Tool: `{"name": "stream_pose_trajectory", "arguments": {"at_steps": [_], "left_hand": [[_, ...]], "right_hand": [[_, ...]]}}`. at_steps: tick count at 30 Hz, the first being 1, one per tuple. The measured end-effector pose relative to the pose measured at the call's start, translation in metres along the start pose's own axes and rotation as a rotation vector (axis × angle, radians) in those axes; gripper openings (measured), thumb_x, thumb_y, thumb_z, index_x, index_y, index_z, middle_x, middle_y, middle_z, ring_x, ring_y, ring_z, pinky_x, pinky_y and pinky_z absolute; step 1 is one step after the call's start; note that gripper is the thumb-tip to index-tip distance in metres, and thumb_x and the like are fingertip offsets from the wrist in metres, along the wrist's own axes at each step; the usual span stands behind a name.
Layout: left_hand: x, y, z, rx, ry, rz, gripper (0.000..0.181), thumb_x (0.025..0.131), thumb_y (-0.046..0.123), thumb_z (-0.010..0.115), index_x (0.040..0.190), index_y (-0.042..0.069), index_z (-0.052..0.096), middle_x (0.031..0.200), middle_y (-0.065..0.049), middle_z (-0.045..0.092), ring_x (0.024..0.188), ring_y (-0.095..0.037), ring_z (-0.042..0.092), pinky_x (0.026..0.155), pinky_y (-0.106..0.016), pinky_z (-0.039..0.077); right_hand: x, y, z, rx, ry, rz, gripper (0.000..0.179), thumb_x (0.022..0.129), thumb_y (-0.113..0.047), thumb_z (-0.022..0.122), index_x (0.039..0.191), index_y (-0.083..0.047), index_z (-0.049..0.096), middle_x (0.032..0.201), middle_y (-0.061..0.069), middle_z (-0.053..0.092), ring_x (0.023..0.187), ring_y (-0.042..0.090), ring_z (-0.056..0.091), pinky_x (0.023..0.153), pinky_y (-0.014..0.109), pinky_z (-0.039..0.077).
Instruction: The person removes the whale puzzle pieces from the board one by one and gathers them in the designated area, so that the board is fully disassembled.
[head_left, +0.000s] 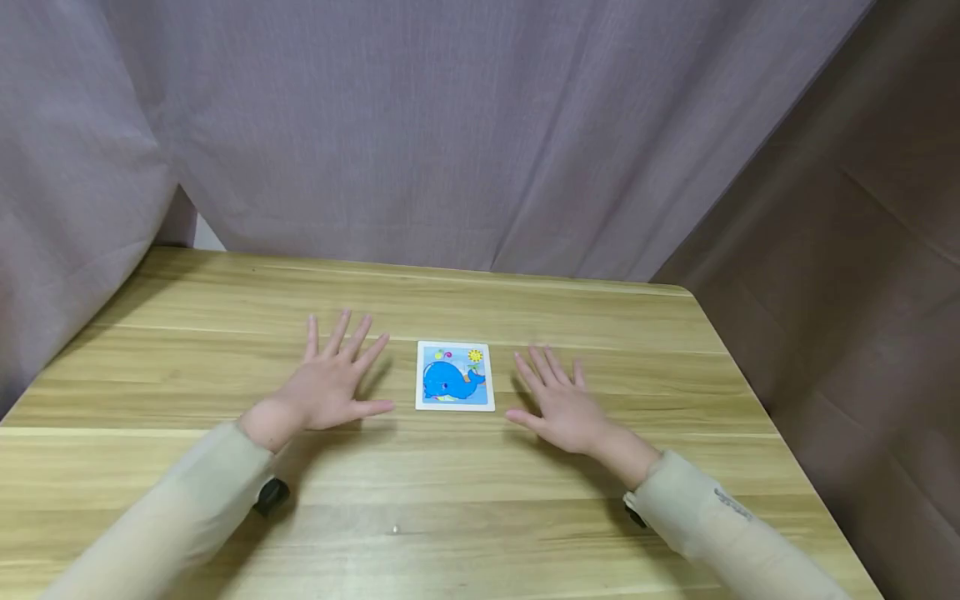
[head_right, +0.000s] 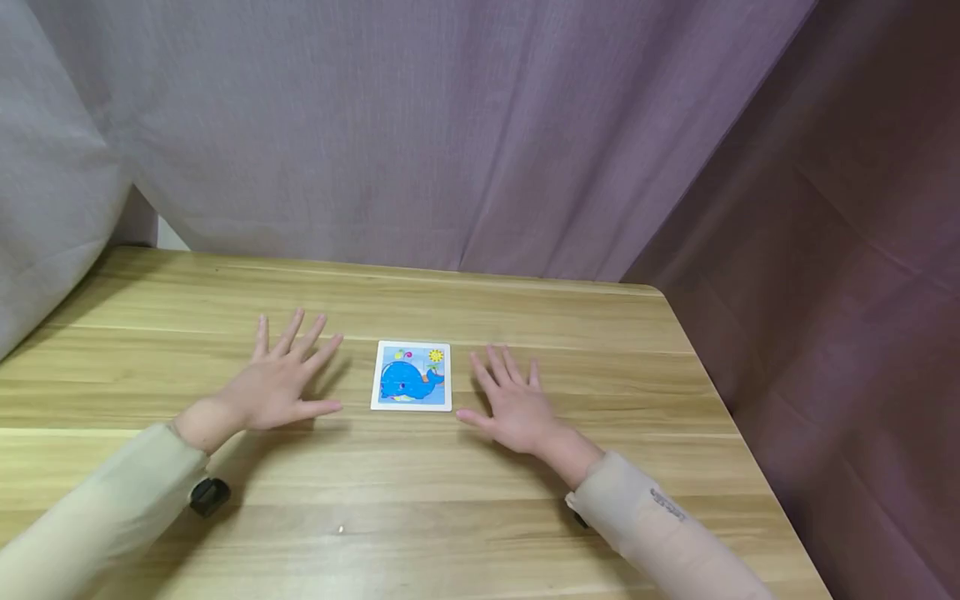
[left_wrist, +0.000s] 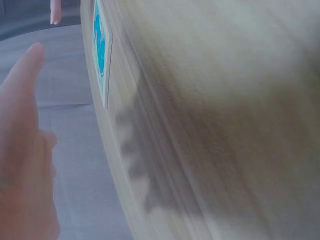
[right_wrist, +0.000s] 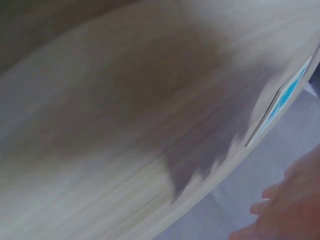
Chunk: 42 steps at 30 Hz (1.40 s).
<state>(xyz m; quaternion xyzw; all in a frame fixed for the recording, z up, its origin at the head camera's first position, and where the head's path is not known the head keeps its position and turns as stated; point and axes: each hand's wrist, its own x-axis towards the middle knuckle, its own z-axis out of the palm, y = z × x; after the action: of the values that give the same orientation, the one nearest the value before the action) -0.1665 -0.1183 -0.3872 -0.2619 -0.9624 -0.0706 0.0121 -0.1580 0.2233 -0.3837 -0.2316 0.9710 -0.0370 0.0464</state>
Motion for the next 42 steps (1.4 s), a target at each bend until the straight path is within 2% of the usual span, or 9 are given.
{"name": "stream_pose_trajectory", "arguments": {"at_steps": [10,16,26,35,42], "left_hand": [[0.020,0.011,0.000,-0.017,-0.061,0.013,0.087,0.085,0.066,0.045,0.149,0.012,0.020,0.155,-0.017,0.003,0.142,-0.043,-0.007,0.106,-0.068,-0.014],[0.029,0.013,0.004,-0.070,-0.091,0.019,0.086,0.087,0.064,0.046,0.149,0.011,0.021,0.156,-0.018,0.003,0.142,-0.042,-0.008,0.106,-0.068,-0.013],[0.039,0.010,0.009,-0.162,-0.124,0.031,0.081,0.090,0.060,0.044,0.149,0.010,0.021,0.156,-0.019,0.009,0.143,-0.042,0.005,0.111,-0.066,0.003],[0.047,0.012,0.011,-0.193,-0.148,0.041,0.080,0.090,0.060,0.043,0.149,0.010,0.021,0.155,-0.018,0.014,0.142,-0.041,0.011,0.113,-0.063,0.008],[0.053,0.014,0.016,-0.199,-0.166,0.043,0.082,0.089,0.061,0.044,0.148,0.008,0.022,0.154,-0.017,0.019,0.142,-0.039,0.016,0.113,-0.062,0.012]], "right_hand": [[0.009,-0.013,0.004,-0.015,-0.038,-0.075,0.081,0.091,-0.056,0.044,0.151,-0.012,0.013,0.157,0.016,0.009,0.144,0.036,0.007,0.109,0.069,0.007],[0.013,-0.018,0.007,-0.007,-0.072,-0.095,0.080,0.092,-0.057,0.043,0.151,-0.012,0.014,0.156,0.016,0.011,0.144,0.035,0.009,0.110,0.067,0.006],[0.015,-0.026,0.012,0.016,-0.151,-0.145,0.082,0.091,-0.062,0.039,0.151,-0.015,0.008,0.157,0.012,0.008,0.145,0.032,0.010,0.113,0.064,0.009],[0.017,-0.032,0.018,0.003,-0.175,-0.179,0.082,0.091,-0.063,0.038,0.151,-0.019,0.004,0.158,0.011,0.006,0.145,0.031,0.010,0.113,0.064,0.008],[0.017,-0.035,0.018,-0.022,-0.227,-0.181,0.080,0.090,-0.065,0.036,0.151,-0.020,0.010,0.158,0.009,0.005,0.145,0.029,0.009,0.114,0.062,0.005]]}}
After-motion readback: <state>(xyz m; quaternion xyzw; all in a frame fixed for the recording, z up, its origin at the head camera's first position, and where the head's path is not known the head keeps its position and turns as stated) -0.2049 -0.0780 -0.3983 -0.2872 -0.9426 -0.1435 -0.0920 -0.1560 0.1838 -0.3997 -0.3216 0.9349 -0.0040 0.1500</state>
